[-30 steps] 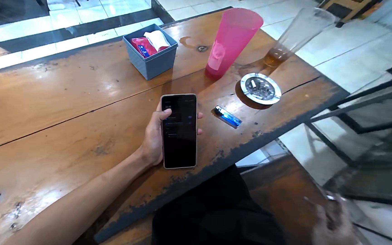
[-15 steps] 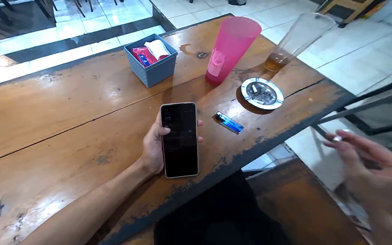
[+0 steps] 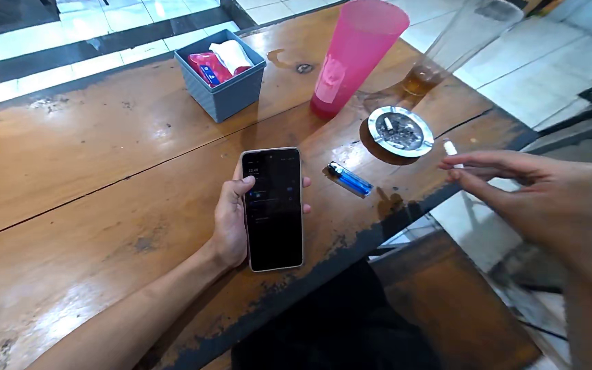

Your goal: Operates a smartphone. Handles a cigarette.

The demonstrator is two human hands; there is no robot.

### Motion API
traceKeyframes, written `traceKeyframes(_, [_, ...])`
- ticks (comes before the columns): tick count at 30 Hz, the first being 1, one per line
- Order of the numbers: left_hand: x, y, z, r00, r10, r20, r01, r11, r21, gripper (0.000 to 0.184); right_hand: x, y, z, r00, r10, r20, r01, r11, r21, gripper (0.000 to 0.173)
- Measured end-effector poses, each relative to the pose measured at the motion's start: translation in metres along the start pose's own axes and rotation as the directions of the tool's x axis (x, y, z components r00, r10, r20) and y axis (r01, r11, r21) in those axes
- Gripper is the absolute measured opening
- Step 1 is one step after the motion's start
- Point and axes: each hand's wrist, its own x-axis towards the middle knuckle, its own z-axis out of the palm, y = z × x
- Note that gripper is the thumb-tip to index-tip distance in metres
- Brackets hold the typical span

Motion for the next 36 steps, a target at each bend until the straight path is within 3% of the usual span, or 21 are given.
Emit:
traceKeyframes(15, [0.001,0.002,0.002,0.997,-0.043,-0.065,0.047,0.997,0.063,0.043,0.013,-0.003,0.001,0.975,0.223,0.008,-0.223,0.975,-0.020,0.013])
traceKeyframes(18, [0.002,0.002,0.004,0.994,-0.048,-0.102,0.058,0.993,0.106,0.041,0.018,-0.004,0.000,0.974,0.226,0.010,-0.225,0.972,-0.072,0.013])
traceKeyframes(24, [0.001,-0.001,0.001,0.999,-0.019,-0.050,0.019,1.000,-0.001,0.049,0.024,-0.004,-0.001,0.971,0.236,0.035,-0.231,0.966,-0.112,0.012])
traceKeyframes(29, [0.003,0.000,0.000,1.000,-0.013,-0.025,0.014,1.000,0.014,0.051,0.032,-0.009,0.000,0.953,0.297,0.064,-0.284,0.946,-0.154,0.018])
traceKeyframes(36, [0.002,0.001,0.005,0.996,-0.002,-0.089,0.005,1.000,0.027,0.052,0.044,-0.013,-0.001,0.965,0.238,0.113,-0.202,0.943,-0.263,0.011])
